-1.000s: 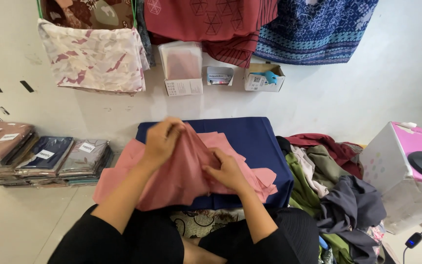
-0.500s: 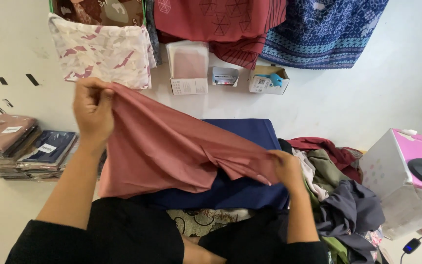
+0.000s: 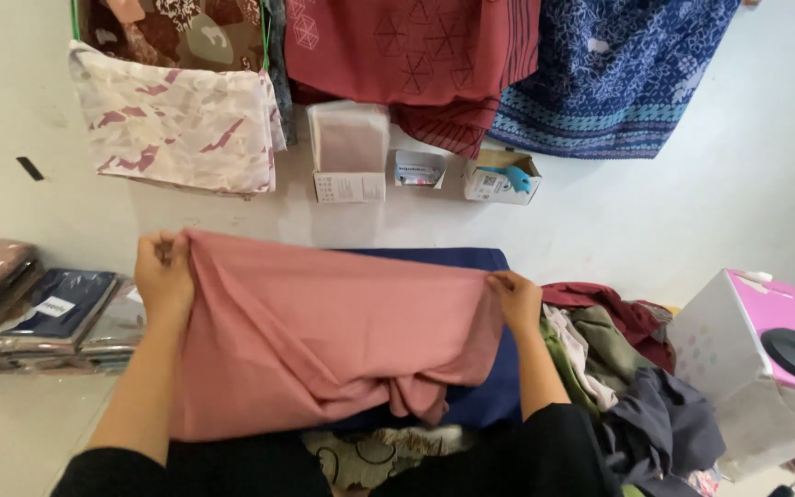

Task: The person unfolds a pink garment on a blue surface, smooths it out, and uses a lint roller to clean the fabric. They then fold the garment neatly and place it on the surface.

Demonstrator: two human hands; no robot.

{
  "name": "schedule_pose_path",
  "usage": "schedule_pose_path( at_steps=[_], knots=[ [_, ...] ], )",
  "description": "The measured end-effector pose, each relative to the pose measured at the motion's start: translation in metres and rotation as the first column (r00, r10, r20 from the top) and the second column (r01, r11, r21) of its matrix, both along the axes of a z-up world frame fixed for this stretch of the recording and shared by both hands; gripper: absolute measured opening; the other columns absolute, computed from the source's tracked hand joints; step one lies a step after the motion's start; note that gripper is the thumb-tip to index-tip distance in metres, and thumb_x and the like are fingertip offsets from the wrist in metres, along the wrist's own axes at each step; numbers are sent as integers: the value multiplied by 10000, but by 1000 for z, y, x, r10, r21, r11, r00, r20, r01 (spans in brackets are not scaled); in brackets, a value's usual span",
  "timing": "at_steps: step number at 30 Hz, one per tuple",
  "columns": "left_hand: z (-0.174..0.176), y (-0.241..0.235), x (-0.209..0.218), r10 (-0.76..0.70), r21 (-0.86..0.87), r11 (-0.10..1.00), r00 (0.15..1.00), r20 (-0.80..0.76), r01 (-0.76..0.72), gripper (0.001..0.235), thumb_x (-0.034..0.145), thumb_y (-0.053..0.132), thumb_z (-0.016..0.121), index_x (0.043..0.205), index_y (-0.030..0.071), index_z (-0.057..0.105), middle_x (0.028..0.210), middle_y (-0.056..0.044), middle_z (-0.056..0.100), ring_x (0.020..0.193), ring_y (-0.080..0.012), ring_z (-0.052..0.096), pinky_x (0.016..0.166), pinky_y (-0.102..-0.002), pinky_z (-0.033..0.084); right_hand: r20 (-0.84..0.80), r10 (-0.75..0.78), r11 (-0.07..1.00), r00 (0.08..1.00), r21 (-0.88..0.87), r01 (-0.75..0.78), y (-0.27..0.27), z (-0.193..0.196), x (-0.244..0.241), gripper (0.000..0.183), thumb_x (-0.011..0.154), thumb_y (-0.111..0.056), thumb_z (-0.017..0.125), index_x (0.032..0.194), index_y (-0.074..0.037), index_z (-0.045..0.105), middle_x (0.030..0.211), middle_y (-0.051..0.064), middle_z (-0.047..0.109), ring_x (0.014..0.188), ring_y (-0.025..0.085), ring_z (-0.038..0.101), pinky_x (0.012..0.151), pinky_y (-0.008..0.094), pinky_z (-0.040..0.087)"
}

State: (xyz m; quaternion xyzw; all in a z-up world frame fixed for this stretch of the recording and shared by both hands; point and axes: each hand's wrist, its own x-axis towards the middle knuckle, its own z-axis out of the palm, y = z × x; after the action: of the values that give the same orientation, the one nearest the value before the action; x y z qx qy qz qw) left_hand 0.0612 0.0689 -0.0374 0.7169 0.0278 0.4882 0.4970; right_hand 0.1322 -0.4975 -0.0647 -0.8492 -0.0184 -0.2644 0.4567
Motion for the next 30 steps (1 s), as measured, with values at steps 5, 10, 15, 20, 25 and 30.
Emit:
schedule_pose_path(
  at_steps=[5,10,15,20,25,30],
  knots=[
    [-40,-4,11,86,-93,991,984,-154,-101,159,1091,187,631,1156,60,562,1020,-56,611,870,-177,550,795,-312,455,-8,-88,984,996,153,88,31,1,23,158,922,-143,716,1018,-35,778,747,51,728,635,161,642,653,276,523],
    [-99,9,37,88,-158,981,985,-148,-111,210,1083,206,648,1143,26,558,1014,-82,631,874,-185,577,824,-307,473,328,-77,965,941,-214,153,114,-7,43,515,794,-71,705,1304,-22,655,1379,310,609,1241,466,608,946,474,522],
    [-122,16,33,138,-174,966,948,-286,-193,196,1073,232,664,1130,48,631,1004,-90,667,886,-201,602,836,-322,472,-144,746,637,650,-130,-760,171,-31,-121,258,816,-177,795,1056,-85,775,1047,68,796,951,252,770,818,343,610],
    [-147,48,36,145,-147,971,953,-264,-189,164,1109,151,635,1157,0,596,984,-110,623,827,-194,562,768,-306,463,75,606,587,792,-714,-381,199,-206,-100,447,909,-338,648,1345,-253,702,1394,198,508,1149,403,534,917,566,386],
    [-125,34,14,57,-266,956,966,-254,-126,95,1128,112,580,1180,36,558,1047,-80,610,904,-154,554,825,-272,449,-136,626,639,768,-476,-605,197,-75,-133,271,854,-360,732,1069,-215,812,1424,179,584,1295,407,496,998,541,279],
    [-133,32,13,85,-163,978,964,-250,-129,140,1142,142,629,1175,32,549,1000,-65,560,843,-153,502,796,-278,430,-431,795,432,426,-89,-897,163,-1,-140,228,954,-322,630,906,-101,659,1515,101,564,1479,333,303,1146,532,160]
  ],
)
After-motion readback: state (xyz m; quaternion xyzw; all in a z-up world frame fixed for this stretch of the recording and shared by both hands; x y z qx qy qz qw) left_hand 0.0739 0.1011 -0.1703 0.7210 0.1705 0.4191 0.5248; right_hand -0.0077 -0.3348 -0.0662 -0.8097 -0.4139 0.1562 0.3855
